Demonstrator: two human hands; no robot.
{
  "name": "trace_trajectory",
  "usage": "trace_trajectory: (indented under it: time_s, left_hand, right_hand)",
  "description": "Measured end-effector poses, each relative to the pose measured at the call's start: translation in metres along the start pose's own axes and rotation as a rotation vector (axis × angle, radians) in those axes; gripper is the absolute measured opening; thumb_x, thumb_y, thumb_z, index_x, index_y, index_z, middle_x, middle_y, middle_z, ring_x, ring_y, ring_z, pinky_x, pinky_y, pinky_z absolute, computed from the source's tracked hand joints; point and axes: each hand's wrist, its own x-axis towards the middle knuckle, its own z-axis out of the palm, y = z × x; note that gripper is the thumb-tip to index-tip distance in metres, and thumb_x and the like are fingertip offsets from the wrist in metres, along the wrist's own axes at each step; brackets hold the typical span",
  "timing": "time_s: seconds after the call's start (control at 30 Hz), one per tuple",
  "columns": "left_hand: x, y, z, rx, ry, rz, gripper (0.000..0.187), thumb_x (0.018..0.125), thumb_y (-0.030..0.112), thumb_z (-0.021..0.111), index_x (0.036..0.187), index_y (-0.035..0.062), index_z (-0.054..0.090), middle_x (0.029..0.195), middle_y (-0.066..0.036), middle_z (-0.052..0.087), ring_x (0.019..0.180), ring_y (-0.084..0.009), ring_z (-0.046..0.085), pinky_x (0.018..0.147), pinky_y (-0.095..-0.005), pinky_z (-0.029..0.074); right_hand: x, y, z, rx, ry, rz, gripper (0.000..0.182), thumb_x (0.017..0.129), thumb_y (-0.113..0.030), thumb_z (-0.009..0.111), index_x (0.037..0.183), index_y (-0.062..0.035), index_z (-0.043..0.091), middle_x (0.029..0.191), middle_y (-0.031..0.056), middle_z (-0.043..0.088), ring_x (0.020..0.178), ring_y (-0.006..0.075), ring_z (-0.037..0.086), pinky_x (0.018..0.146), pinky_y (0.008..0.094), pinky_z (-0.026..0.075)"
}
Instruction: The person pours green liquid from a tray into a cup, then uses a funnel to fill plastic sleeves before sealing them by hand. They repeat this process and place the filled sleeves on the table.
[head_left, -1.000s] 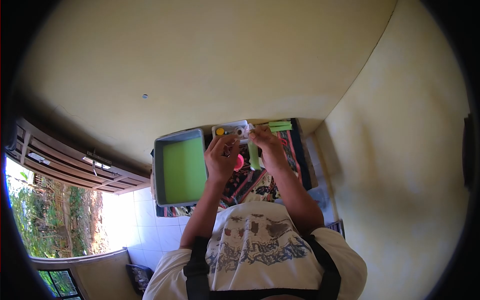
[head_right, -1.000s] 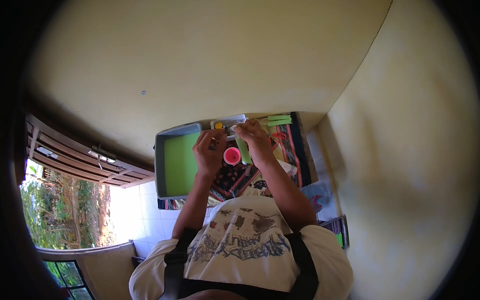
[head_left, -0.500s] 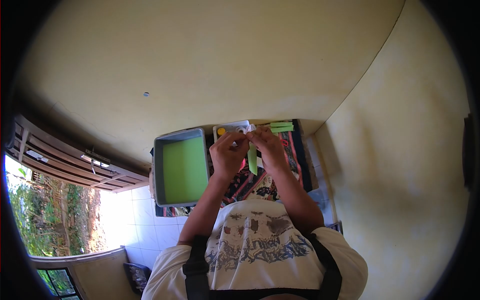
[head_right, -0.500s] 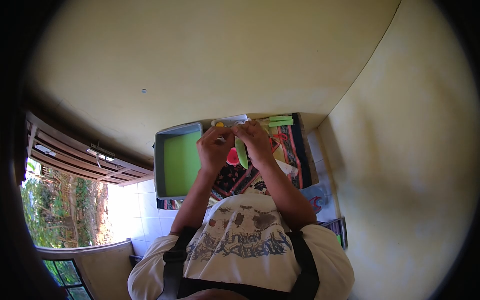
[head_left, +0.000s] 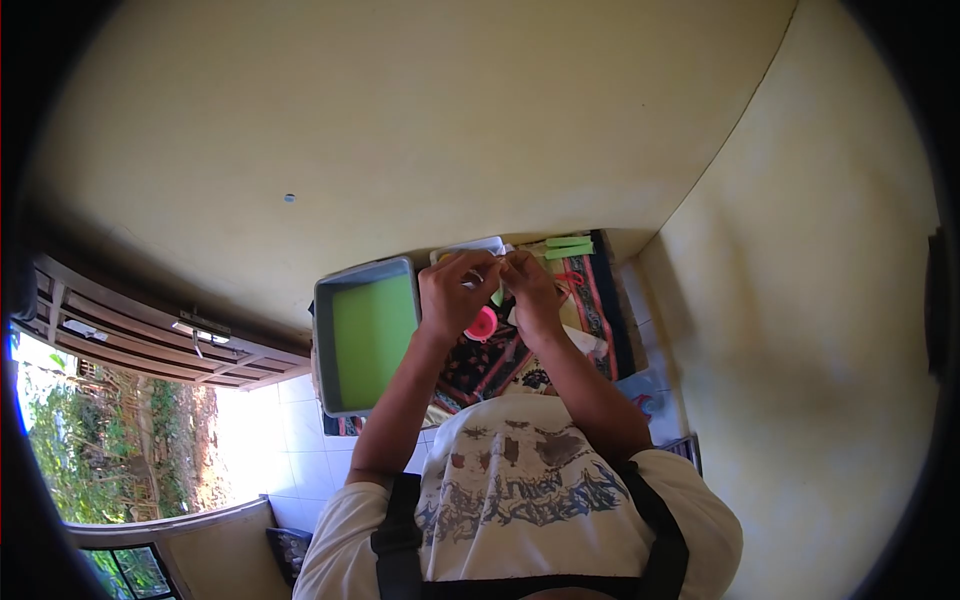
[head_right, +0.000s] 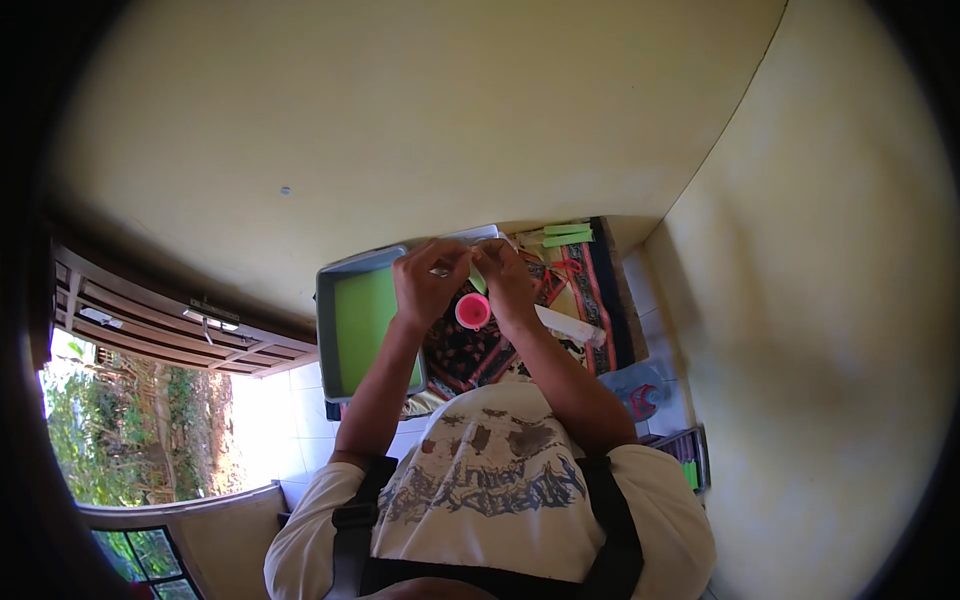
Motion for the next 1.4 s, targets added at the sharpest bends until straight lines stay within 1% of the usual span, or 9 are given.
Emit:
trace_trajectory:
  time_s: [0.1,0.33,0.6,0.9,1.0,1.1,1.2,1.3,1.4]
  left_hand:
    - [0.004,0.0,0.0,-0.027,-0.057,-0.112,0.013,0.09,0.011,0.085,0.099,0.0019,0.082,0.085,-0.009,0.082,0.073,-0.0177,0.081,0.07,-0.0289,0.064]
    - [0.001,-0.012,0.002,0.03,-0.076,-0.183,0.011,0.09,0.009,0.084,0.097,0.0013,0.08,0.08,-0.011,0.078,0.071,-0.016,0.077,0.067,-0.0319,0.061]
    - [-0.004,-0.03,0.009,0.053,0.028,0.201,0.012,0.086,-0.001,0.081,0.097,0.0014,0.075,0.088,-0.011,0.075,0.073,-0.0225,0.074,0.066,-0.0343,0.061]
    - [0.002,-0.039,0.008,0.129,0.159,0.287,0.012,0.085,-0.003,0.08,0.094,0.0019,0.074,0.088,-0.01,0.076,0.071,-0.0217,0.074,0.065,-0.0342,0.061]
    - [0.002,-0.044,0.013,0.114,0.165,0.288,0.012,0.085,-0.003,0.081,0.095,0.0021,0.075,0.089,-0.01,0.077,0.071,-0.0217,0.075,0.065,-0.0339,0.061]
    - [0.002,-0.046,0.014,0.05,0.112,0.22,0.012,0.086,-0.001,0.081,0.096,0.0022,0.076,0.089,-0.01,0.077,0.073,-0.0221,0.076,0.066,-0.0342,0.062]
    - [0.004,-0.04,0.016,-0.017,0.028,0.161,0.011,0.087,0.001,0.081,0.096,0.0026,0.076,0.089,-0.011,0.077,0.075,-0.0233,0.077,0.069,-0.0347,0.063]
    - [0.0,-0.041,0.024,-0.064,-0.006,0.129,0.01,0.089,0.004,0.081,0.098,0.0019,0.076,0.09,-0.011,0.079,0.076,-0.0227,0.078,0.073,-0.035,0.063]
    - [-0.012,-0.063,0.039,-0.12,0.049,-0.015,0.011,0.091,0.006,0.081,0.098,0.0002,0.076,0.089,-0.01,0.079,0.076,-0.02,0.078,0.073,-0.0341,0.062]
  right_hand:
    - [0.002,0.006,0.004,0.136,0.051,-0.073,0.019,0.105,-0.02,0.077,0.108,-0.0013,0.073,0.114,0.0045,0.073,0.104,0.0102,0.066,0.095,0.028,0.052]
    - [0.007,0.014,-0.017,-0.533,0.034,-0.347,0.02,0.097,-0.017,0.085,0.11,-0.0022,0.082,0.103,0.0087,0.083,0.097,0.0165,0.078,0.087,0.0322,0.059]
    - [0.013,-0.008,-0.009,-0.883,-0.024,-0.63,0.019,0.086,-0.011,0.088,0.102,-0.0036,0.082,0.098,0.0112,0.083,0.091,0.0261,0.082,0.083,0.0368,0.063]
    - [0.009,0.011,-0.007,-0.852,0.002,-0.541,0.017,0.083,-0.009,0.088,0.097,-0.0033,0.081,0.096,0.0118,0.082,0.09,0.029,0.08,0.084,0.0386,0.062]
    - [0.011,0.017,-0.012,-0.852,0.015,-0.583,0.016,0.084,-0.006,0.086,0.099,-0.0059,0.081,0.093,0.0092,0.081,0.086,0.0255,0.079,0.08,0.0378,0.06]
    - [0.014,0.025,-0.022,-0.915,-0.011,-0.559,0.025,0.085,-0.012,0.088,0.106,-0.003,0.078,0.097,0.0117,0.081,0.091,0.0319,0.08,0.085,0.0401,0.062]
    - [0.015,0.035,-0.032,-0.864,-0.083,-0.79,0.04,0.087,-0.015,0.089,0.121,-0.004,0.071,0.107,0.0129,0.079,0.1,0.0338,0.079,0.09,0.0406,0.061]
    - [0.007,0.059,-0.042,-0.692,0.015,-0.531,0.05,0.087,-0.019,0.091,0.129,-0.0048,0.065,0.119,0.0152,0.077,0.111,0.0352,0.076,0.096,0.0426,0.06]
    - [0.004,0.062,-0.069,-0.771,-0.033,-0.336,0.047,0.09,-0.019,0.089,0.129,-0.0048,0.068,0.122,0.0162,0.077,0.117,0.0344,0.075,0.101,0.0434,0.058]
